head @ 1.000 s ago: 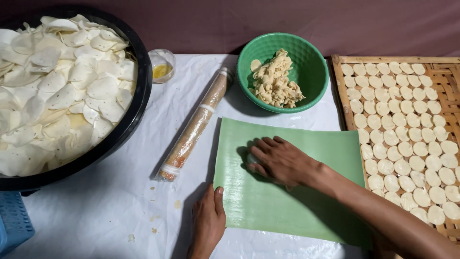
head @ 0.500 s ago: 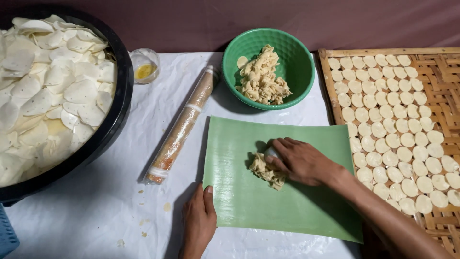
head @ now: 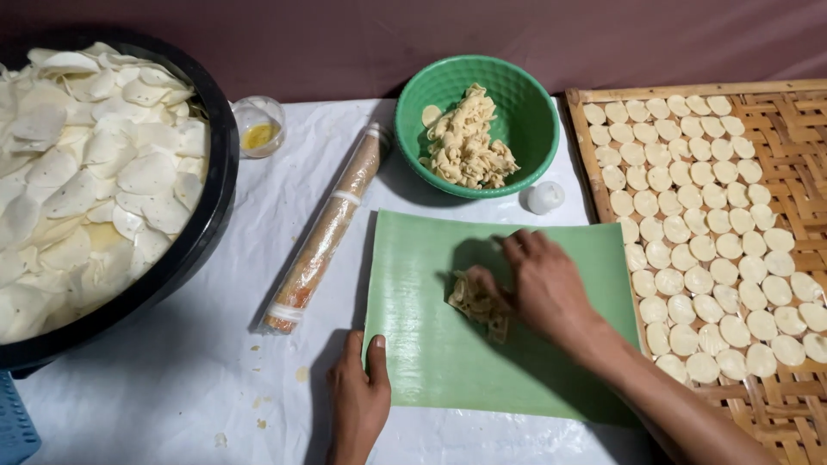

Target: The recorder is seen rolling out dough and placing small round cutouts onto a bamboo tray.

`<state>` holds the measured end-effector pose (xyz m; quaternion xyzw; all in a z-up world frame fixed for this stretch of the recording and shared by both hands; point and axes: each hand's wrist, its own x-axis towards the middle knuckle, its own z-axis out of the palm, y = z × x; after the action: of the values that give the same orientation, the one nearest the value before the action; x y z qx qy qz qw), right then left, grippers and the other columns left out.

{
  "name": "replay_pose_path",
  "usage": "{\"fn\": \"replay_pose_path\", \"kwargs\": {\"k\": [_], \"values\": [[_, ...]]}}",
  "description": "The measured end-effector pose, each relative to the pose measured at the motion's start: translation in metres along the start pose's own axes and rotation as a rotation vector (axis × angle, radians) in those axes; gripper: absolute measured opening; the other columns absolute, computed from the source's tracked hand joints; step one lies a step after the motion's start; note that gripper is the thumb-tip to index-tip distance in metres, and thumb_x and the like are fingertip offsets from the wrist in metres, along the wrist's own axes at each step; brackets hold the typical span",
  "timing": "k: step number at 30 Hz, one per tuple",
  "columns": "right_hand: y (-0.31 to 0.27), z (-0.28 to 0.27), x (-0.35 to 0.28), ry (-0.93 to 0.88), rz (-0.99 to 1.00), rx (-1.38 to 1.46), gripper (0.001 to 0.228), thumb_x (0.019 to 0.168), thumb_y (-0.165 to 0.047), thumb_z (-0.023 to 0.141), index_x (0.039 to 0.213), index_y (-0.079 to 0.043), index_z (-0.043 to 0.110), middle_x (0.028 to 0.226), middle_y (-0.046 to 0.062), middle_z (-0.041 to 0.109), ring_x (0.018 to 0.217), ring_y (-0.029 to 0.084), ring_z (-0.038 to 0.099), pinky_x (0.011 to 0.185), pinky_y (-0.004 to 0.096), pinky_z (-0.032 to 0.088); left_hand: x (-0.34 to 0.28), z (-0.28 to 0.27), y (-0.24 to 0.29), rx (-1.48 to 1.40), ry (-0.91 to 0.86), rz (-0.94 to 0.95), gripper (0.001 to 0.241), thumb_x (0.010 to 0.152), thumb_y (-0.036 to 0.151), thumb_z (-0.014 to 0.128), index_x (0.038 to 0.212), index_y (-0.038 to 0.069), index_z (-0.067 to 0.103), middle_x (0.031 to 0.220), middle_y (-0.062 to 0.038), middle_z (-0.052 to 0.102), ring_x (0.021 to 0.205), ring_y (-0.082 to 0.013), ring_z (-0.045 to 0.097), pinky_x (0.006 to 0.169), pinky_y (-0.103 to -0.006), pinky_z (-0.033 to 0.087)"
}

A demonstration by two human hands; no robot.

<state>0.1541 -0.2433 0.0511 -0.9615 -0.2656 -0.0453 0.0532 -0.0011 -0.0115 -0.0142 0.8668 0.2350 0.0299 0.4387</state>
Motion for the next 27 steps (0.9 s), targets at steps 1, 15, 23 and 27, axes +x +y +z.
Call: {"fn": "replay_pose_path", "kwargs": {"k": [1, 15, 23, 27], "values": [[-0.008, 0.009, -0.004, -0.004, 0.008, 0.002, 0.065, 0.096, -0.057, 0.056, 0.13, -0.002, 0.063, 0.113, 0.018, 0.064, 0.09, 0.033, 0.064, 0.08, 0.046, 0.059, -0.001, -0.001, 0.001, 0.003, -0.008, 0.0, 0.022, 0.1, 0.027, 0.055, 0.092, 0.007, 0.06, 0.063, -0.011, 0.064, 0.046, -0.0278, 0.051, 0.056, -0.0453, 0.044], [0.027, -0.017, -0.059, -0.322, -0.087, 0.328, 0.025, 0.087, -0.024, 0.069, 0.109, -0.015, 0.078, 0.118, 0.004, 0.075, 0.091, 0.021, 0.075, 0.086, 0.035, 0.066, 0.003, -0.011, 0.012, -0.007, -0.131, -0.129, 0.019, 0.102, 0.024, 0.052, 0.102, 0.008, 0.063, 0.061, -0.008, 0.066, 0.044, -0.0192, 0.057, 0.049, -0.0387, 0.045], [0.022, 0.017, -0.025, -0.255, -0.321, 0.09, 0.074, 0.08, -0.022, 0.07, 0.147, -0.014, 0.038, 0.153, 0.017, 0.039, 0.126, 0.037, 0.052, 0.104, 0.049, 0.051, -0.001, -0.005, 0.006, 0.02, -0.064, -0.068, 0.022, 0.101, 0.027, 0.054, 0.094, 0.007, 0.062, 0.062, -0.009, 0.063, 0.047, -0.0227, 0.051, 0.056, -0.0414, 0.045], [0.02, -0.004, -0.006, -0.209, -0.224, 0.227, 0.063, 0.079, 0.007, 0.057, 0.14, -0.001, 0.046, 0.118, 0.017, 0.067, 0.075, 0.031, 0.073, 0.083, 0.048, 0.065, -0.001, -0.006, 0.004, 0.039, -0.099, -0.11, 0.024, 0.102, 0.031, 0.052, 0.099, 0.009, 0.064, 0.069, -0.008, 0.068, 0.053, -0.0225, 0.056, 0.067, -0.0392, 0.05]]}}
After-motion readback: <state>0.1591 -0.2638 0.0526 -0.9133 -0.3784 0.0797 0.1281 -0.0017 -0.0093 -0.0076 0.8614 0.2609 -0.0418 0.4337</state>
